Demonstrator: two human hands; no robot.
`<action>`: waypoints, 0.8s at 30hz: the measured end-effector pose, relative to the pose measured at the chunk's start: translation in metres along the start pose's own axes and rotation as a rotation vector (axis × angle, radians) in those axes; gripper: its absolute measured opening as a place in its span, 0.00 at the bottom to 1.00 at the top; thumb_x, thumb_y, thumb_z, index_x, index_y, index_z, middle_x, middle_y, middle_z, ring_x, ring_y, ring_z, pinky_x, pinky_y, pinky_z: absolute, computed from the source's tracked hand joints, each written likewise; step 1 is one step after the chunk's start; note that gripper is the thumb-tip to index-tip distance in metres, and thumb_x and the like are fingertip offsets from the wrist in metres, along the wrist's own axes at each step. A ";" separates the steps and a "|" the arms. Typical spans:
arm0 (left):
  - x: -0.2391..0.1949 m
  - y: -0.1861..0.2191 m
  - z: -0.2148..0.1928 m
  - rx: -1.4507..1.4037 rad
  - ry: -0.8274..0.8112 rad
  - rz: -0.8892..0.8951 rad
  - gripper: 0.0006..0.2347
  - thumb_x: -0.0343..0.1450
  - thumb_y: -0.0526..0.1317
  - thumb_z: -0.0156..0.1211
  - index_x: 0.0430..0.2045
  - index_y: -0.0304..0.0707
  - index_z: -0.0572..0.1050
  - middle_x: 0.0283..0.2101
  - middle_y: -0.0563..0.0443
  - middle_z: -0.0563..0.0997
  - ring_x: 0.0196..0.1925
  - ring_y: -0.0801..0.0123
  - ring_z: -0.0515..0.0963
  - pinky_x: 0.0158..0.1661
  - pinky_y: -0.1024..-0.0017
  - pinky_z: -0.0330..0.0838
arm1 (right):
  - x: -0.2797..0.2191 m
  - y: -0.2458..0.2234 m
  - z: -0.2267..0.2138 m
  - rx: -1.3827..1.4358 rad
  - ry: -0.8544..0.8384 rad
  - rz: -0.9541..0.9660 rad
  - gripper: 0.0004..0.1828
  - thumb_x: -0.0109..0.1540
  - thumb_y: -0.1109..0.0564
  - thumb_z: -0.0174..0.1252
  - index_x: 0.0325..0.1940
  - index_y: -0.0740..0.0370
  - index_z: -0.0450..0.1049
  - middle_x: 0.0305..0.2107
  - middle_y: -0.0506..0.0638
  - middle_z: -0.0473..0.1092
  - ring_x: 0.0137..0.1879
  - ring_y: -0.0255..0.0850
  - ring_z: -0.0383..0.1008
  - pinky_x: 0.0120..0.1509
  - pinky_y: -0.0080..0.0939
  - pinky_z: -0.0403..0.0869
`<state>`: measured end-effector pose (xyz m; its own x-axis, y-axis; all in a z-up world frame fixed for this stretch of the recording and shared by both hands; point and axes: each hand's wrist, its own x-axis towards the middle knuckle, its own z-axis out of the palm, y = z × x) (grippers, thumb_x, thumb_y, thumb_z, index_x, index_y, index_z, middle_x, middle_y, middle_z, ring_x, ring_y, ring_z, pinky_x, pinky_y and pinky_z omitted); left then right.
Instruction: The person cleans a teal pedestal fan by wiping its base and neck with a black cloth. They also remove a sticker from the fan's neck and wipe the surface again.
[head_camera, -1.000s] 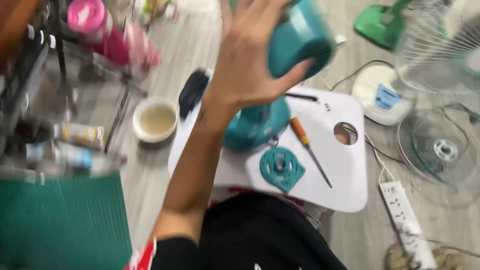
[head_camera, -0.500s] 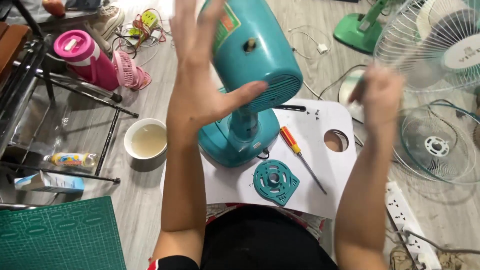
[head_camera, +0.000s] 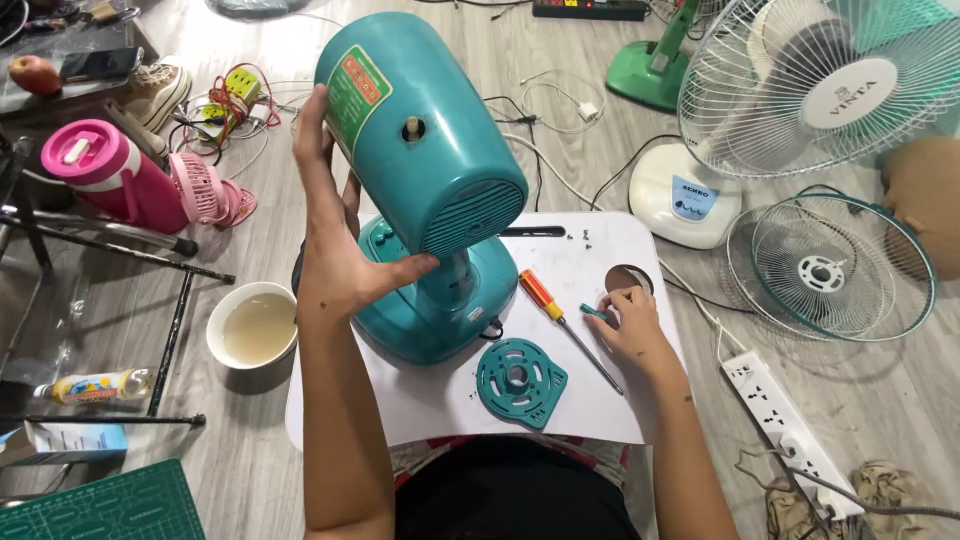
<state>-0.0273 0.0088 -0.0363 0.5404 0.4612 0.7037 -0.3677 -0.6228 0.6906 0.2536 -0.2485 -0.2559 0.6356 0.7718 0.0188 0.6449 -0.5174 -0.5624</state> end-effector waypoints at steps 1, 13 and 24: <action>0.000 0.002 0.000 -0.031 0.009 -0.002 0.55 0.56 0.44 0.78 0.77 0.54 0.42 0.80 0.42 0.45 0.85 0.38 0.50 0.79 0.30 0.57 | 0.005 0.000 -0.006 0.003 -0.073 0.032 0.19 0.57 0.41 0.67 0.44 0.55 0.80 0.45 0.55 0.67 0.56 0.50 0.65 0.62 0.47 0.67; 0.003 0.023 0.006 -0.004 0.017 0.076 0.51 0.57 0.47 0.82 0.76 0.59 0.52 0.80 0.52 0.48 0.85 0.43 0.58 0.83 0.35 0.64 | -0.011 -0.232 -0.090 0.977 0.241 -0.890 0.61 0.57 0.61 0.70 0.84 0.42 0.39 0.81 0.60 0.43 0.86 0.56 0.50 0.92 0.65 0.61; -0.067 0.022 0.063 0.277 0.141 0.098 0.49 0.49 0.59 0.84 0.66 0.62 0.60 0.80 0.37 0.39 0.85 0.24 0.47 0.84 0.26 0.53 | -0.051 -0.226 -0.048 0.794 0.557 -0.855 0.59 0.47 0.40 0.71 0.77 0.35 0.48 0.77 0.62 0.40 0.84 0.65 0.48 0.88 0.68 0.62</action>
<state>-0.0242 -0.0752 -0.0789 0.3957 0.4613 0.7941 -0.1829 -0.8078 0.5604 0.0954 -0.1887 -0.0901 0.3629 0.3907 0.8460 0.6272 0.5690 -0.5318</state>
